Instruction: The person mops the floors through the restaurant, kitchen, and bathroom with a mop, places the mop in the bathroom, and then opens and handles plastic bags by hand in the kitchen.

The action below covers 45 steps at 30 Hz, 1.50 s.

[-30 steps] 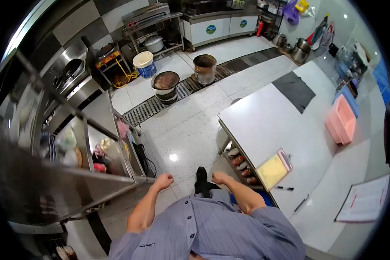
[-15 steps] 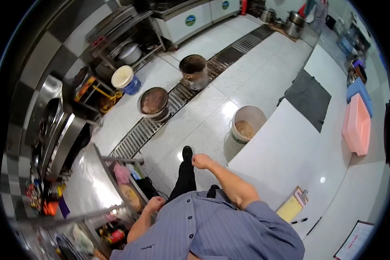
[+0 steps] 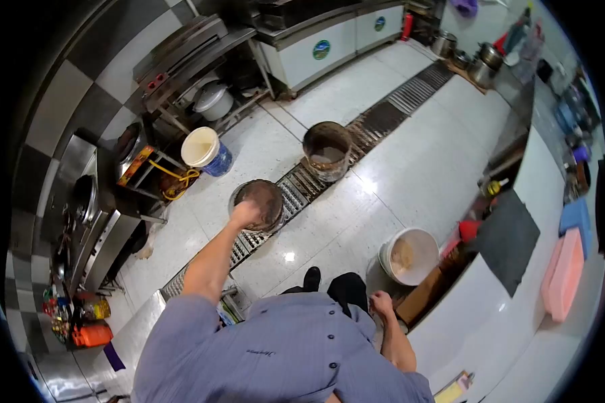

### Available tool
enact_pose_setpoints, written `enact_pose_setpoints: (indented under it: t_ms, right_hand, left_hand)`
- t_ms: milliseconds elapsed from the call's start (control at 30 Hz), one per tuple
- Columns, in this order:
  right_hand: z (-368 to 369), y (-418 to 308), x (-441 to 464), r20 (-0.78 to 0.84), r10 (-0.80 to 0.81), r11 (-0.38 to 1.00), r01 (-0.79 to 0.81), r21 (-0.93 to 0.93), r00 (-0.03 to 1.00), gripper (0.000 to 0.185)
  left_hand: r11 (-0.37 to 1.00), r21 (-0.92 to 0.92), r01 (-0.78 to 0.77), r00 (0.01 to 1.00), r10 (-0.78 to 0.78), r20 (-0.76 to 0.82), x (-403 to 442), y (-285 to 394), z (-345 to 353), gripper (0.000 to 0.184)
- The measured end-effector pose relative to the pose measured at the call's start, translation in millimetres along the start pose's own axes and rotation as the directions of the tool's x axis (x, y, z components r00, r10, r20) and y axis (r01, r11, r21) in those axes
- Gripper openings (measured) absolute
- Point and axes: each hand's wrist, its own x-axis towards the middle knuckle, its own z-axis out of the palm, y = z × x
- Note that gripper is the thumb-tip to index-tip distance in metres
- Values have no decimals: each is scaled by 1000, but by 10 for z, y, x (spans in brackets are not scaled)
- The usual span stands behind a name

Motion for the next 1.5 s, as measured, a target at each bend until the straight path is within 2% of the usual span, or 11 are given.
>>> enact_pose_setpoints:
  t_ms: [100, 267, 433, 567, 900, 1100, 1167, 1267, 1300, 1400, 1500]
  right_hand:
    - [-222, 565, 474, -58, -77, 954, 56, -295, 995, 23]
    - [-1039, -247, 916, 164, 234, 963, -252, 98, 958, 19]
    - [-2223, -1292, 2126, -24, -59, 996, 57, -75, 998, 19]
    - [-3192, -2542, 2867, -125, -280, 956, 264, -128, 952, 26]
    - [-4681, -3213, 4485, -194, -411, 888, 343, -306, 891, 31]
    - [-5367, -2401, 4751, -102, 63, 990, -75, -119, 993, 23]
    - [-5633, -2447, 4875, -95, 25, 999, -27, -23, 995, 21]
    - [-5910, -2635, 4821, -199, 229, 939, -162, 302, 953, 16]
    - [-5866, -2470, 5036, -197, 239, 932, -168, 320, 951, 16]
    - [-6138, -2519, 5437, -355, 203, 939, -79, 334, 912, 27]
    - [-6926, -3117, 5747, -100, 284, 877, -217, 428, 953, 32]
  left_hand:
    - [984, -153, -94, 978, 120, 170, 699, 1040, 205, 31]
    - [884, -96, -457, 818, 460, 347, 1466, 2168, 742, 33]
    - [886, -113, -449, 856, 463, 232, 2414, 2480, 936, 28]
    - [947, -315, 55, 931, 65, 359, 2567, 2747, 407, 29]
    - [801, -210, 560, 692, -312, 651, 4147, 3218, 749, 9]
    - [864, -295, 408, 791, -173, 587, 6193, 5069, 773, 19]
    - [992, -85, -95, 827, 125, 547, 7051, 5937, 805, 17]
    - [699, 62, -713, 654, 631, 417, 7857, 7358, 809, 19]
    - [931, -106, -350, 799, 356, 485, 7999, 7908, 835, 23]
    - [890, -254, -380, 783, 455, 425, 8375, 9266, 1025, 24]
    - [801, -408, -439, 685, 592, 425, 8592, 10270, 1202, 22]
